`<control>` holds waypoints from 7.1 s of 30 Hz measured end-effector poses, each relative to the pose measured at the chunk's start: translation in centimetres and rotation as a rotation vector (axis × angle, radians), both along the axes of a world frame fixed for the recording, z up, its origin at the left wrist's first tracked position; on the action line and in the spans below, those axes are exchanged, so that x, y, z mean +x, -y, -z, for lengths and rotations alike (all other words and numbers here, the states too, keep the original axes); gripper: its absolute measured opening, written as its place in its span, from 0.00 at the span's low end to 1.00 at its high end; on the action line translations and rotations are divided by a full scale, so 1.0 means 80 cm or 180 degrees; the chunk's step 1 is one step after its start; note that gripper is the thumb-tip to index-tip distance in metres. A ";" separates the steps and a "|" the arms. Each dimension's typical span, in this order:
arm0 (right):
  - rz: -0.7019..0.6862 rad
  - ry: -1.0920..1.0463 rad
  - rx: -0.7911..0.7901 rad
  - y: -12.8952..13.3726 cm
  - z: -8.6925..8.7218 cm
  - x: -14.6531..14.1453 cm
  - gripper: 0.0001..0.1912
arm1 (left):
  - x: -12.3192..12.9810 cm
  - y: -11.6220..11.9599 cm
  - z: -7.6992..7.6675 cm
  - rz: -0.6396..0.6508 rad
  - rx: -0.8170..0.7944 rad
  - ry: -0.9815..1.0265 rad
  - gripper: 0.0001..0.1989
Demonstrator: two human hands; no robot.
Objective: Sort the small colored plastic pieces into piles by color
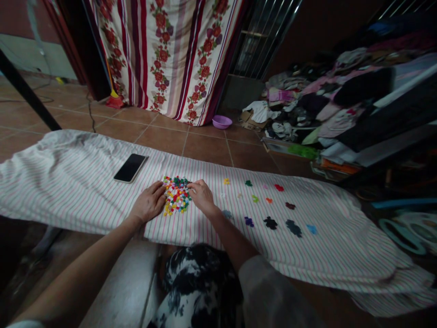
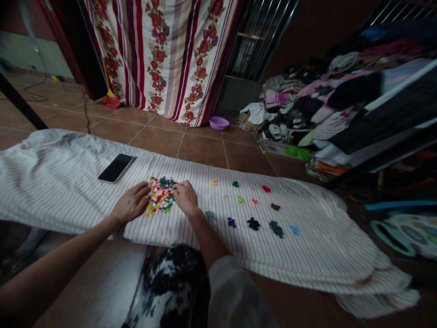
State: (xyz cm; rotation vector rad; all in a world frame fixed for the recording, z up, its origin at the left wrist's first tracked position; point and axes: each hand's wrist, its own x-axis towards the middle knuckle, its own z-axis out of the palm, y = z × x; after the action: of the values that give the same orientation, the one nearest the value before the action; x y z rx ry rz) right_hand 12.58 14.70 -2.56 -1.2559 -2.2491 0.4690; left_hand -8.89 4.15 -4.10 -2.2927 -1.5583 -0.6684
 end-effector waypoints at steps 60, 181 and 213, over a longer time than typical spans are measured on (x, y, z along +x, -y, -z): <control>0.0871 -0.0504 0.0406 0.085 0.029 0.170 0.23 | -0.017 -0.004 0.015 0.0224 0.0192 -0.0322 0.08; 0.0701 -0.1334 0.0496 0.071 0.038 0.175 0.17 | 0.036 0.021 0.015 -0.1726 -0.0249 0.0484 0.23; -0.0674 -0.0177 -0.0394 0.078 0.015 0.018 0.15 | 0.047 0.026 -0.011 -0.1919 -0.0597 0.0435 0.20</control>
State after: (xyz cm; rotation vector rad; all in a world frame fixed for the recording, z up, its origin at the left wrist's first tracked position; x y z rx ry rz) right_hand 14.04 8.45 -3.73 -1.0529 -2.3470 0.7226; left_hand -5.10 2.07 -3.26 -1.7540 -2.3095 -0.5354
